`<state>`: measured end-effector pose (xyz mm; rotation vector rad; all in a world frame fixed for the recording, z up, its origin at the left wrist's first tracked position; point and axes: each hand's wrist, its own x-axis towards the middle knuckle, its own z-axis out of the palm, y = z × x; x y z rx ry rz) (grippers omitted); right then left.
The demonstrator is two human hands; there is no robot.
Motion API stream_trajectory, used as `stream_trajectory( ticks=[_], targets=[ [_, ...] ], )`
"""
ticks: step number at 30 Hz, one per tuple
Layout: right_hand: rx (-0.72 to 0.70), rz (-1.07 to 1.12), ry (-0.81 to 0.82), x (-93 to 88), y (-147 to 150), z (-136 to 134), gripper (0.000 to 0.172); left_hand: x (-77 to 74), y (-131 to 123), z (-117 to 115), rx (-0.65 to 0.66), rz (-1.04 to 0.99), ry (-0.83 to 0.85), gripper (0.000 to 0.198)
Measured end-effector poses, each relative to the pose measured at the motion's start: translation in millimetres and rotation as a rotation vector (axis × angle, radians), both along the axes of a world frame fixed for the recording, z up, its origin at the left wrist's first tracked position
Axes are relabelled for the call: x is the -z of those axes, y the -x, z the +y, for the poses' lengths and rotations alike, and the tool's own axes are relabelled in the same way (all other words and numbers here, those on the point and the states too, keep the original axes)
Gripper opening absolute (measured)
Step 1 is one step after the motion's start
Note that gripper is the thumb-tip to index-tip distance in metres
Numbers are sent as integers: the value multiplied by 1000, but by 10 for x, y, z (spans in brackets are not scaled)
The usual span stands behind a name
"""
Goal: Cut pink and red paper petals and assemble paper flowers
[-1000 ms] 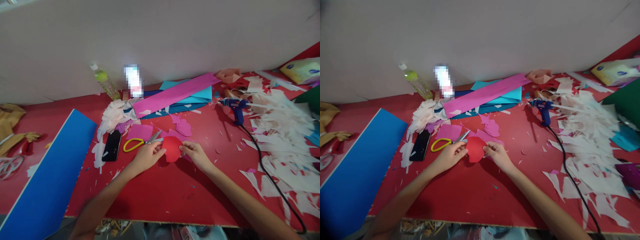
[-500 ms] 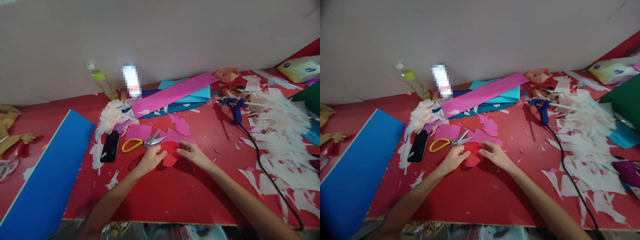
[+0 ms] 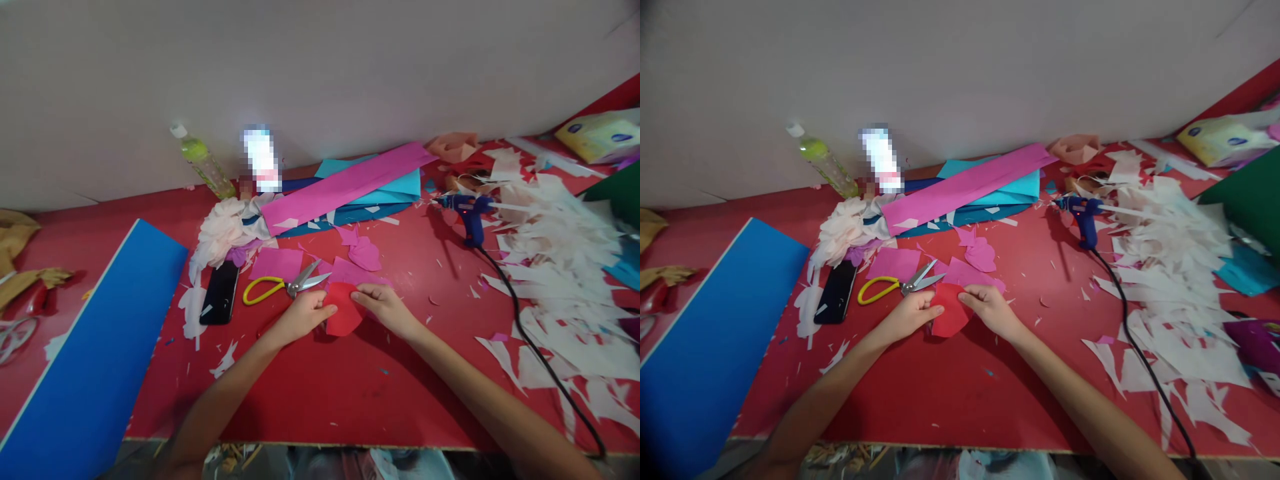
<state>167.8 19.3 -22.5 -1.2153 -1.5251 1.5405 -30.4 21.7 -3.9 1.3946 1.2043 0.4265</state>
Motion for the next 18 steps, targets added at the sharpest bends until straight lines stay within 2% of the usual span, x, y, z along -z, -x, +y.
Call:
stream_trajectory(
  ticks=[5, 9, 14, 18],
  targets=[
    [105, 71, 11, 4, 28, -12, 37, -23, -37, -5, -49, -147, 4, 29],
    [220, 110, 26, 8, 31, -29, 37, -66, -63, -48, -70, -266, 184, 41],
    [246, 124, 48, 32, 34, -42, 36, -86, -63, -67, -134, -277, 212, 40],
    [246, 213, 134, 56, 40, -40, 34, -92, -49, -53, -128, -261, 198, 39]
  ],
)
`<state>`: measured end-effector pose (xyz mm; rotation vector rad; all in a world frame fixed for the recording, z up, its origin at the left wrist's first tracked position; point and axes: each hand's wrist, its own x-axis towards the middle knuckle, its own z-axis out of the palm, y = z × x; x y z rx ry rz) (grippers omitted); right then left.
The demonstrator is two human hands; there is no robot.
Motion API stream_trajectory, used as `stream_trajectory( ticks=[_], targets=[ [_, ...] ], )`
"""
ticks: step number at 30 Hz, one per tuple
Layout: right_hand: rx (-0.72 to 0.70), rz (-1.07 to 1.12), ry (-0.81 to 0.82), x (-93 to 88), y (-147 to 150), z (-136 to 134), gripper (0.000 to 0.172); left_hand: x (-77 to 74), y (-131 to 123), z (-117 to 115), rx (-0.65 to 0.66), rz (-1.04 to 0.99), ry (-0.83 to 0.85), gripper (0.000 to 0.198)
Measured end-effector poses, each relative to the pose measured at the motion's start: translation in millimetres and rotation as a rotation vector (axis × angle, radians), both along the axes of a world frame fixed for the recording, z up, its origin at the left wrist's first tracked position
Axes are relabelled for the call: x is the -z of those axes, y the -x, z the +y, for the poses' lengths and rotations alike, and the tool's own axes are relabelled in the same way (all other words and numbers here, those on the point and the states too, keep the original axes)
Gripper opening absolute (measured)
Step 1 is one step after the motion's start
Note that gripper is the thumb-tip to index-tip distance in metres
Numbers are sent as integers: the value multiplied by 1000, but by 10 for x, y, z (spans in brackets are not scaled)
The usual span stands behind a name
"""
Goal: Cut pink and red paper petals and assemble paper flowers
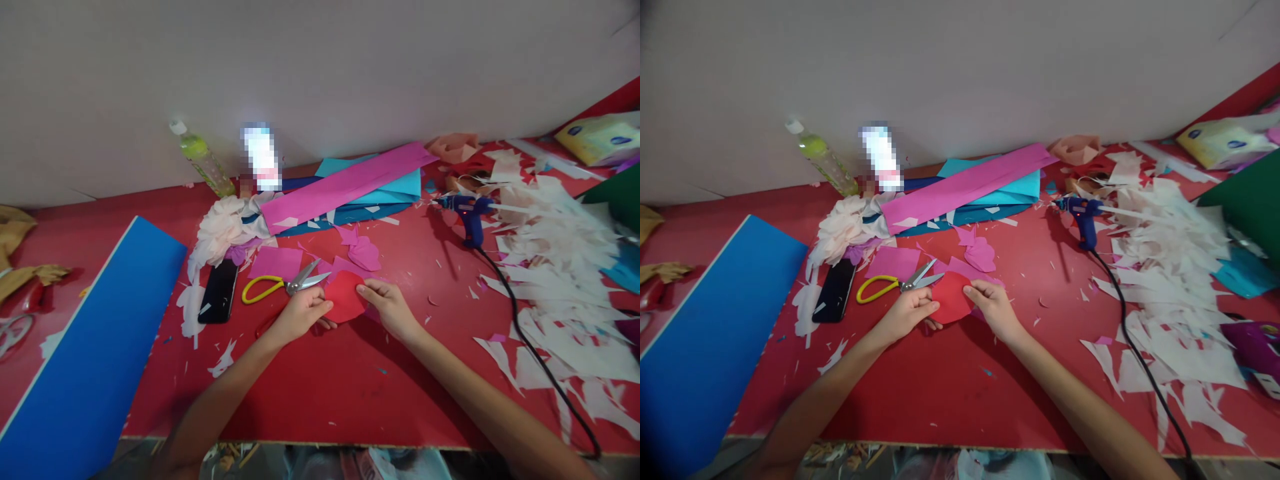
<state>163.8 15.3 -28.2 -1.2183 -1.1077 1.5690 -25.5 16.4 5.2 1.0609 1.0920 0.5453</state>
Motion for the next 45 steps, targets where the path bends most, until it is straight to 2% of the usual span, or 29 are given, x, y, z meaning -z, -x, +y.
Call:
stream_trajectory(
  ticks=[4, 8, 12, 16, 21, 22, 26, 29, 32, 38, 43, 45],
  targets=[
    [-28, 141, 117, -22, -31, 15, 29, -26, 28, 5, 65, 48, -5, 35],
    [-189, 245, 180, -65, -93, 42, 32, -76, 62, 18, 162, 106, -5, 31],
    [-410, 138, 132, -65, -135, 53, 34, -164, 84, 45, 265, 176, -35, 27],
    [-522, -11, 73, -78, -133, 44, 36, -269, 98, 66, 314, 233, -34, 27],
    [-472, -25, -2, -133, -73, 21, 36, -319, 124, 95, 272, 226, -35, 17],
    [-451, -19, -11, -139, -61, 15, 36, -301, 128, 99, 243, 217, -50, 16],
    [-335, 3, -36, -125, -36, 3, 36, -138, 127, 75, 98, 146, -69, 36],
    [-266, -1, -43, -108, -31, 8, 37, -21, 101, 29, 96, 110, -38, 35],
    [-250, -2, -38, -115, -15, 10, 38, 9, 68, 1, 97, 114, -29, 30],
    [-286, 115, 83, -89, -23, 2, 36, -45, 76, 43, 95, 120, -57, 29],
    [-377, 93, 152, -89, -178, 157, 36, -218, 107, 80, 231, 171, -65, 23],
    [-430, 8, 73, -156, -212, 265, 39, -328, 95, 91, 303, 253, -79, 20]
  ],
)
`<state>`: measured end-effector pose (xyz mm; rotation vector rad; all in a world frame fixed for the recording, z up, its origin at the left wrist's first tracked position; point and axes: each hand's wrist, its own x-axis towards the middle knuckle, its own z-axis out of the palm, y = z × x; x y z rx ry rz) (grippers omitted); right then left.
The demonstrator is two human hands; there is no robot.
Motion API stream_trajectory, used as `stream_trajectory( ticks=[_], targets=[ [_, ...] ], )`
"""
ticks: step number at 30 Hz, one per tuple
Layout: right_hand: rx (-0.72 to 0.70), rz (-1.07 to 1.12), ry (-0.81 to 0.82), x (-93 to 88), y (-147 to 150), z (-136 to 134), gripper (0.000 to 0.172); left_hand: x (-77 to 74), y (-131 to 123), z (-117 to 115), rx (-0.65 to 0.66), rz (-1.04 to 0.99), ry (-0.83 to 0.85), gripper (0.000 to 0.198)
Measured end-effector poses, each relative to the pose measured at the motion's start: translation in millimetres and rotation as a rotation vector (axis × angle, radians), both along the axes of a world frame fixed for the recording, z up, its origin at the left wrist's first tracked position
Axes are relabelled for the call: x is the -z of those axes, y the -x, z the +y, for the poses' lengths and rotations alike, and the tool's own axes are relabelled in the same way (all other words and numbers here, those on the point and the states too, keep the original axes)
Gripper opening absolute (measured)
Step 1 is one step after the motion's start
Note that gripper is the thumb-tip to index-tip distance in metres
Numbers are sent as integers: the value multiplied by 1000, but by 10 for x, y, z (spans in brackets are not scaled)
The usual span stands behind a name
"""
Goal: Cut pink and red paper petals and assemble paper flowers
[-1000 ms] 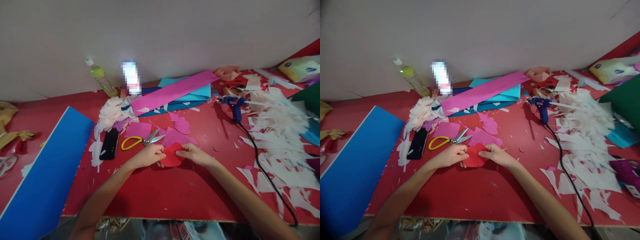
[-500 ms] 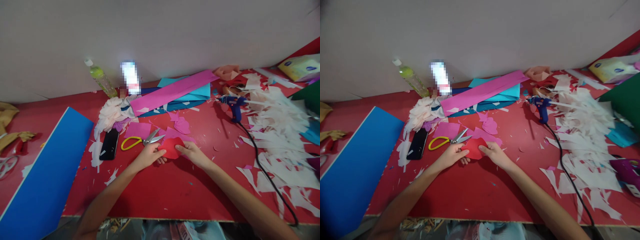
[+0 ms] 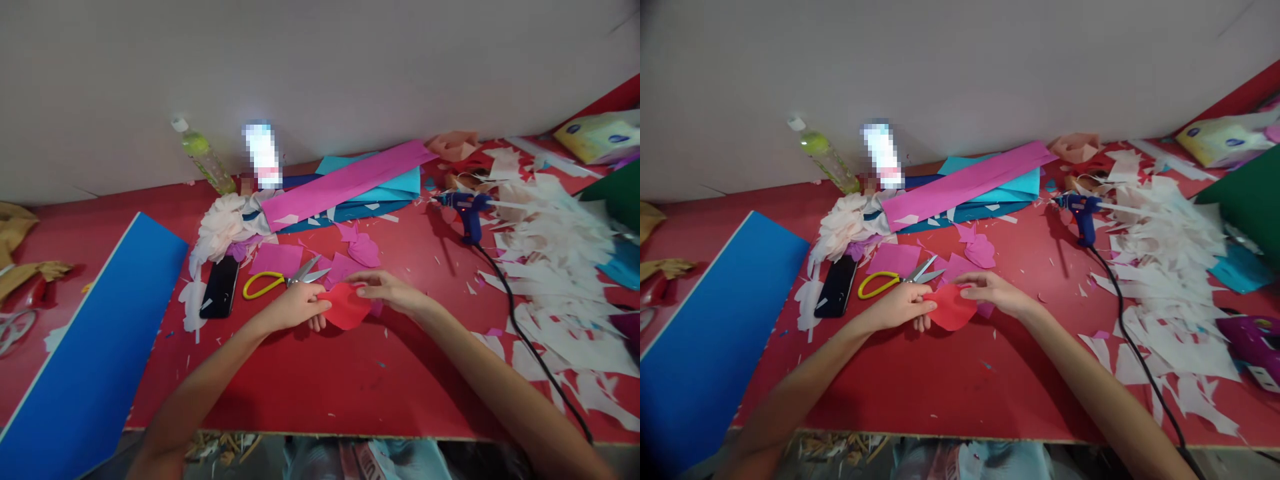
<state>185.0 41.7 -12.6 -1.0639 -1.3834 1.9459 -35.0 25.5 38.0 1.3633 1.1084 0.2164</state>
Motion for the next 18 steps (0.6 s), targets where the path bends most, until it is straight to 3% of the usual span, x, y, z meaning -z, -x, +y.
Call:
stream_trajectory(
  ticks=[4, 7, 11, 18],
  targets=[
    [-333, -140, -253, -169, 58, 164, 32, -171, -40, 36, 138, 118, 8, 15],
    [-470, -232, -386, -226, 144, 189, 23, -221, -38, 80, 208, 140, -4, 15],
    [-460, -259, -446, -213, 210, 144, 28, -202, 4, 136, 247, 129, -30, 17],
    [-425, -214, -368, -149, 216, 99, 34, -103, 39, 162, 266, 136, -77, 18]
  ],
)
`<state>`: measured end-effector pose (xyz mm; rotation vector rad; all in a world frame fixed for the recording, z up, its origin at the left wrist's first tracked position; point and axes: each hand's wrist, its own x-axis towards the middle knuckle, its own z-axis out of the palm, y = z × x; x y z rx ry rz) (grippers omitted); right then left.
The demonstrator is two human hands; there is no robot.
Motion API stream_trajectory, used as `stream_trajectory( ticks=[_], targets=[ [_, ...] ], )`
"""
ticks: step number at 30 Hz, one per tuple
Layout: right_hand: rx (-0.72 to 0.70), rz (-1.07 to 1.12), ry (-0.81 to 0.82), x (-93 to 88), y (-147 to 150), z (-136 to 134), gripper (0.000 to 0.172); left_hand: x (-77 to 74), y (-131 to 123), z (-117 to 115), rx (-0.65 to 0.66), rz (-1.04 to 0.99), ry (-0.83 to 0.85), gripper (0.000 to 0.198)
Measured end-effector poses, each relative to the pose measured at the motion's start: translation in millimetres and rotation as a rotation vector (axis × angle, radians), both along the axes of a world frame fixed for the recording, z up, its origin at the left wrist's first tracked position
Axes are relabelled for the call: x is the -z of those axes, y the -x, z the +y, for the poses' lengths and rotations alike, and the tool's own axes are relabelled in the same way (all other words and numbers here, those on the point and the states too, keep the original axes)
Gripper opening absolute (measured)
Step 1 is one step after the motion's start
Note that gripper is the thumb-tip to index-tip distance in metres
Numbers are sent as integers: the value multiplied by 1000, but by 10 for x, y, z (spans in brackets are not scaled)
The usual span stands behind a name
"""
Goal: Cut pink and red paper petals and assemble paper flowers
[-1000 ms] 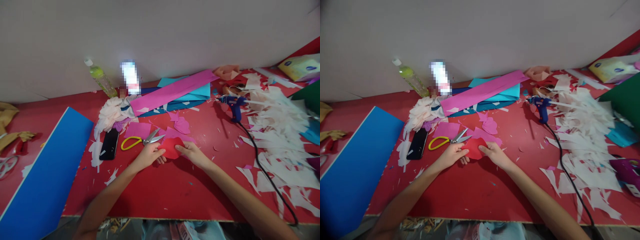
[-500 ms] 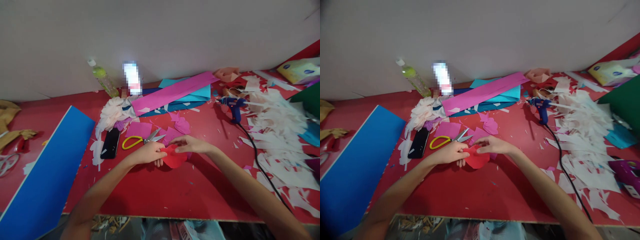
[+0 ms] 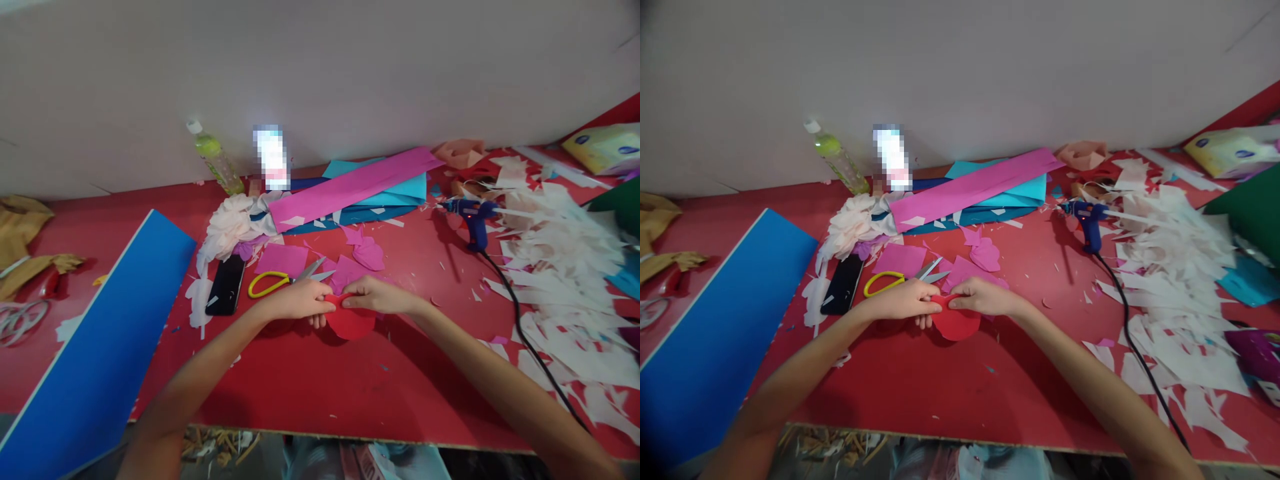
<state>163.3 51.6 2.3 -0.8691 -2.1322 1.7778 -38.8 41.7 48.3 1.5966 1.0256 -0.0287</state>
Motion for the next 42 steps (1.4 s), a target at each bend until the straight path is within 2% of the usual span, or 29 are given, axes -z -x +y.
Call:
stream_trajectory(
  ticks=[20, 27, 31, 35, 42],
  targets=[
    [-5, -9, 75, 31, -12, 36, 34, -11, 23, 22, 25, 15, 5, 20],
    [21, -4, 60, 57, -14, 42, 33, -26, 14, 22, -5, 5, -6, 20],
    [83, 18, 29, 95, 15, 35, 35, -4, 40, 34, -60, -7, -2, 20],
    [106, 32, 17, 97, 49, 16, 36, -8, 82, 64, -57, -34, 52, 20],
    [127, 71, 40, -8, 90, -31, 35, -77, 157, 135, -39, -125, 171, 23]
  ],
)
